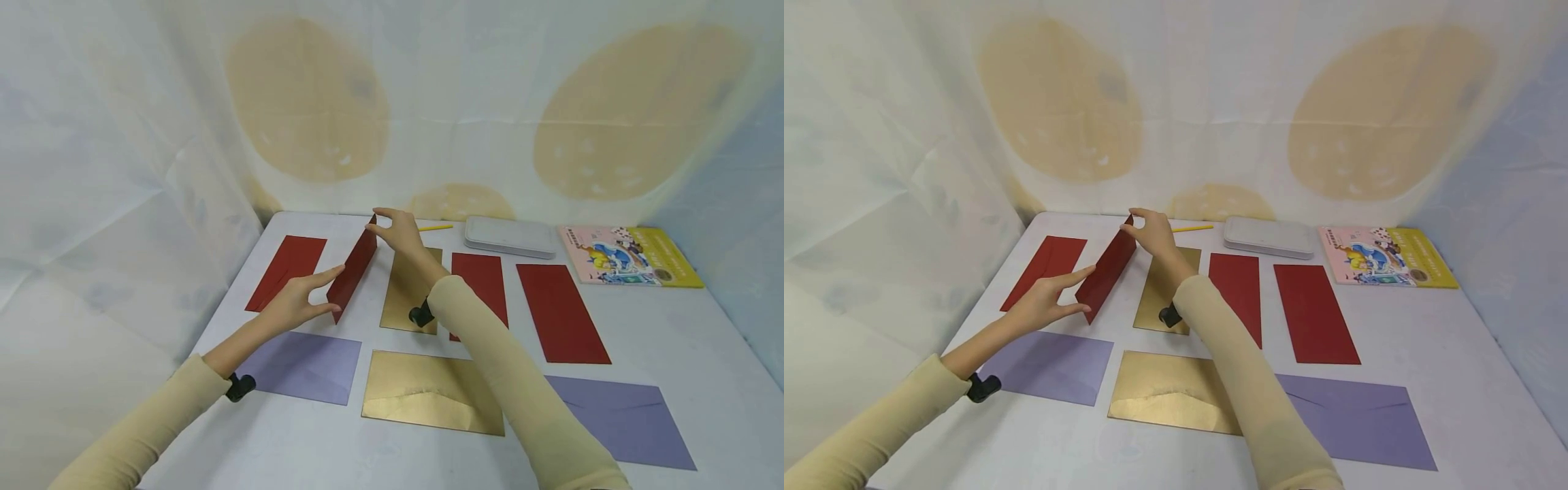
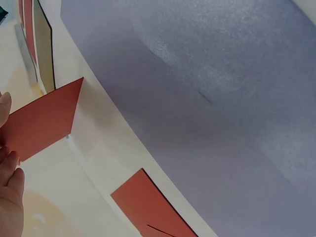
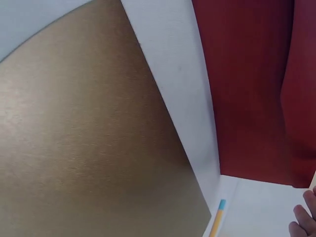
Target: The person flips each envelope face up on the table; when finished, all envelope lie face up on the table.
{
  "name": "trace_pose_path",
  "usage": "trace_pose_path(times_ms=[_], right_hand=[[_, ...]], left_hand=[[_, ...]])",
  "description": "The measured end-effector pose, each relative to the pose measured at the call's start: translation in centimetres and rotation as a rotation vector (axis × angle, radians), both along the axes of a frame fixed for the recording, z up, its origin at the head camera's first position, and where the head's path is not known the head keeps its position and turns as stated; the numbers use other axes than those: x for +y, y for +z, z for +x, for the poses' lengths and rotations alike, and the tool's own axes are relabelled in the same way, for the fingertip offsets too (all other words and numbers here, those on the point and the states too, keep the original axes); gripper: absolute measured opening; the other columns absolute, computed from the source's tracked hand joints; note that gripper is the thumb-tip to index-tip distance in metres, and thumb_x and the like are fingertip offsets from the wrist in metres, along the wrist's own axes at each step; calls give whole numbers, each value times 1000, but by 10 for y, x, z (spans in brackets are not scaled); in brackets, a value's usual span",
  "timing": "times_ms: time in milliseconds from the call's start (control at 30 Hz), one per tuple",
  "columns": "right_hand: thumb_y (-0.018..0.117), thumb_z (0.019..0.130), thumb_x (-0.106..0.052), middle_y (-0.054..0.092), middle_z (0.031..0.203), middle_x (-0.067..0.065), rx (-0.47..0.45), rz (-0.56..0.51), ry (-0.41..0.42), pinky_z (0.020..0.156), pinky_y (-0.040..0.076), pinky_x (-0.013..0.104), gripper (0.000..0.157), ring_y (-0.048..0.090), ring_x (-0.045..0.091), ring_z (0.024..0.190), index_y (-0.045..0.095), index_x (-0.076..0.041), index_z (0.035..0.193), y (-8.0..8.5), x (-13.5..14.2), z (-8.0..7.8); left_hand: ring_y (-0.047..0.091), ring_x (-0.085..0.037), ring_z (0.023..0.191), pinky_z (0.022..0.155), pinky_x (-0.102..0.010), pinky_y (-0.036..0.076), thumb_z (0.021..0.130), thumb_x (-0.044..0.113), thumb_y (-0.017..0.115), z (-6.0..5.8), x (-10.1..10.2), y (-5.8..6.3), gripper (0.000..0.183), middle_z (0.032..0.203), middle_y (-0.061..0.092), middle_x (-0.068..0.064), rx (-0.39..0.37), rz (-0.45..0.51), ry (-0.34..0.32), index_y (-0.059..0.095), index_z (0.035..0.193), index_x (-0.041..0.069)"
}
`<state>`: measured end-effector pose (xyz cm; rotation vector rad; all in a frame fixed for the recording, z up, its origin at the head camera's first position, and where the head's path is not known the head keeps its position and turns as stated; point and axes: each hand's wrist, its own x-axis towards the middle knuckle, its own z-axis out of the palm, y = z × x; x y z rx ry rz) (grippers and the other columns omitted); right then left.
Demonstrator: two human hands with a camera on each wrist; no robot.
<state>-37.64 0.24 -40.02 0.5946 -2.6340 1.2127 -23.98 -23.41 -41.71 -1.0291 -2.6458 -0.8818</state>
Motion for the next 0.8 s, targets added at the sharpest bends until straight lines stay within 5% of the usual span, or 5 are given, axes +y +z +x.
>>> trace_pose_path(times_ms=[200, 333, 433, 667, 800], right_hand=[[69, 91, -32, 55, 137, 8, -23, 37, 30, 78, 43, 30, 52, 55, 16, 84, 56, -11, 137, -6, 2, 4], [68, 91, -33, 55, 137, 9, -55, 71, 66, 80, 42, 32, 54, 56, 18, 90, 55, -10, 138, -11, 4, 6], [67, 91, -34, 55, 136, 10, -113, 115, 102, 92, 41, 34, 55, 51, 19, 119, 53, -11, 140, -18, 5, 7], [67, 91, -33, 63, 120, 14, -200, 172, 200, 83, 40, 33, 60, 52, 27, 112, 47, -12, 144, -35, 4, 9], [67, 91, -34, 57, 134, 12, -213, 219, 236, 86, 42, 33, 61, 50, 25, 121, 46, -14, 145, -40, 3, 14]], left_hand=[[60, -24, 113, 86, -37, 52, 74, 13, 85, 3, -6, 3, 81, 141, 51, -10, -22, -13, 49, 45, 144, 6], [44, -5, 56, 59, -27, 45, 73, 13, 86, 4, -13, 2, 82, 115, 67, -13, -19, -21, 94, 45, 144, 6], [20, -3, 46, 47, -23, 34, 71, 12, 87, 2, -19, 0, 82, 98, 69, -14, -21, -14, 145, 48, 143, 7], [63, -23, 75, 49, -24, 41, 70, 12, 87, 0, -29, -6, 85, 110, 68, -18, -88, 19, 242, 45, 144, 5], [62, -35, 107, 52, -26, 46, 71, 13, 87, 0, -32, -7, 86, 133, 54, -21, -147, 31, 273, 43, 145, 4]])
